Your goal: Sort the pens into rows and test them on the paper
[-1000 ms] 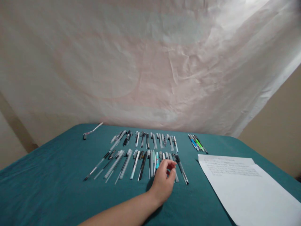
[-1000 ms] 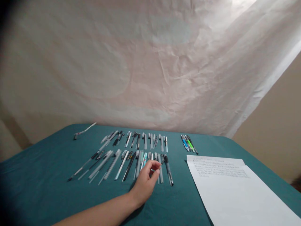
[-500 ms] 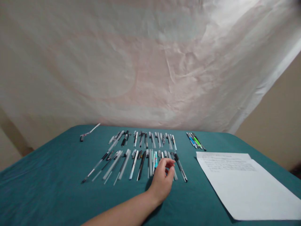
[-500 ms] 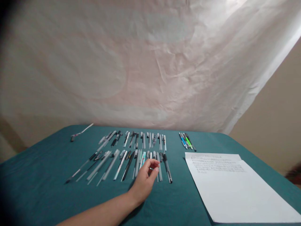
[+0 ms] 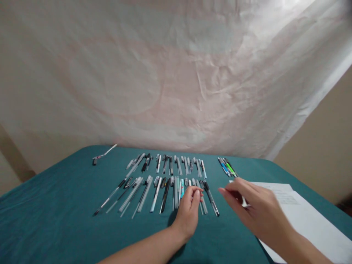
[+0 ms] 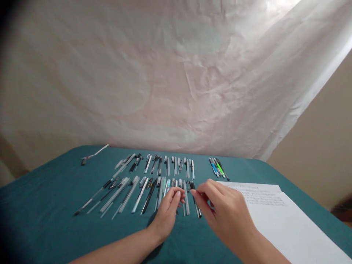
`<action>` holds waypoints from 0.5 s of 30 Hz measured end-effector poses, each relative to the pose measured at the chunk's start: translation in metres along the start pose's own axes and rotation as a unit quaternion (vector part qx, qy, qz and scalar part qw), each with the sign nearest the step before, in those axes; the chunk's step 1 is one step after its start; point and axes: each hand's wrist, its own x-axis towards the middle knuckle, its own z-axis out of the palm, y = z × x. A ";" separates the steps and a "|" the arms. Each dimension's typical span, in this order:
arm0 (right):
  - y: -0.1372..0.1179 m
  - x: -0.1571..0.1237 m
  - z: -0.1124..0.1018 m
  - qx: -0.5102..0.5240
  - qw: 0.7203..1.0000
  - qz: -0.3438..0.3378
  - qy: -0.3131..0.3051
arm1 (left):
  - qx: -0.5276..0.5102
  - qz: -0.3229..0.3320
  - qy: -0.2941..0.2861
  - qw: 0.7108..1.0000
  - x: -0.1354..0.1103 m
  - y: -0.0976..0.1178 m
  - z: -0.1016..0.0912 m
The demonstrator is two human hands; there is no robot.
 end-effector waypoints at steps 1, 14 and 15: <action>0.004 0.005 0.007 -0.051 0.998 0.006 -0.031 | -0.010 -0.001 0.004 1.000 0.000 0.000 0.000; 0.057 0.004 0.060 -0.267 0.927 0.136 -0.226 | -0.021 -0.010 -0.004 1.000 0.005 0.000 0.004; 0.058 0.005 0.057 -0.274 0.921 0.142 -0.239 | -0.020 -0.009 -0.004 1.000 0.005 -0.001 0.005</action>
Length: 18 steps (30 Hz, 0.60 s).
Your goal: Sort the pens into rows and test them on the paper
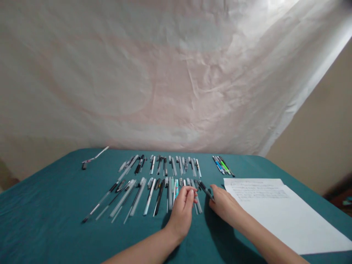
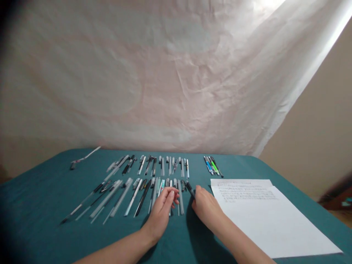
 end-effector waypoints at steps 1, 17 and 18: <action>0.002 0.000 -0.002 -0.010 1.000 0.003 -0.013 | 0.001 0.002 0.000 1.000 0.000 0.000 0.000; -0.012 -0.006 -0.025 0.512 0.857 -0.040 -0.050 | 0.027 0.031 -0.035 0.999 -0.004 -0.001 0.002; -0.016 -0.008 -0.027 0.533 0.843 -0.045 -0.054 | 0.022 0.028 -0.038 0.999 -0.004 -0.002 0.003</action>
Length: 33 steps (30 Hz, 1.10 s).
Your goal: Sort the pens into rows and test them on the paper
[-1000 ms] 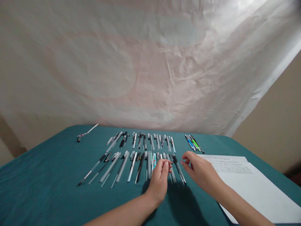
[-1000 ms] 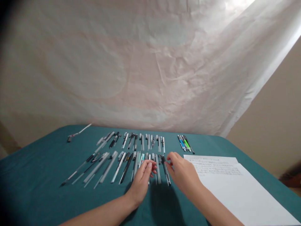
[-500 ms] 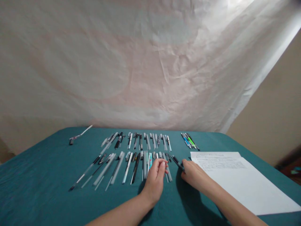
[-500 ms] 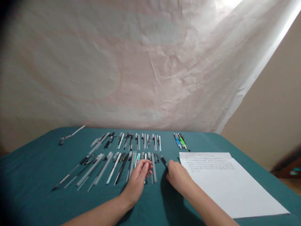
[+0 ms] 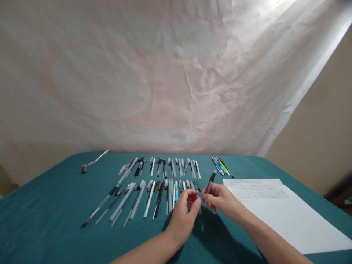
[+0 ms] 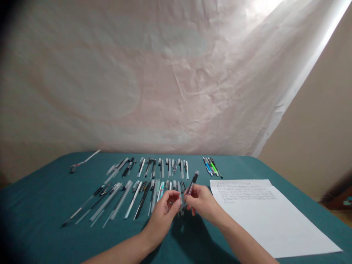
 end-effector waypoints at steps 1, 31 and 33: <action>-0.002 -0.001 0.002 0.020 1.000 -0.005 -0.004 | -0.007 -0.002 -0.005 1.000 0.000 -0.001 0.001; -0.025 -0.005 -0.082 0.101 0.971 -0.146 0.162 | 0.105 0.050 -0.071 0.991 0.000 0.016 0.002; -0.025 -0.005 -0.083 0.093 0.974 -0.139 0.152 | 0.106 0.050 -0.073 0.990 0.000 0.018 0.002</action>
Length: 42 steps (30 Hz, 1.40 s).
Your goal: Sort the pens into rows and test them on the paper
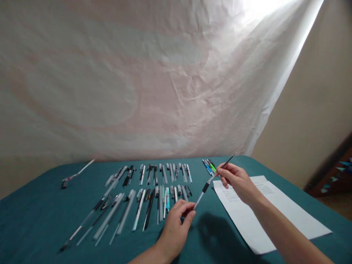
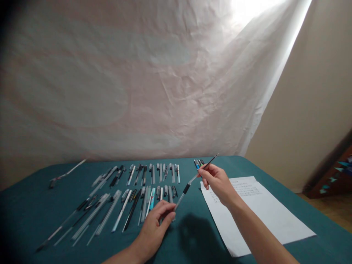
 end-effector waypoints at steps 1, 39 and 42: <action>0.000 0.000 0.000 -0.005 1.000 0.003 -0.005 | 0.000 0.001 -0.001 1.000 0.000 0.000 0.000; 0.080 -0.015 0.057 -0.543 0.770 -0.275 -0.191 | -0.112 -0.030 0.051 0.992 0.003 -0.016 0.004; 0.079 -0.014 0.057 -0.552 0.761 -0.280 -0.196 | -0.107 -0.025 0.037 0.993 0.002 -0.013 0.003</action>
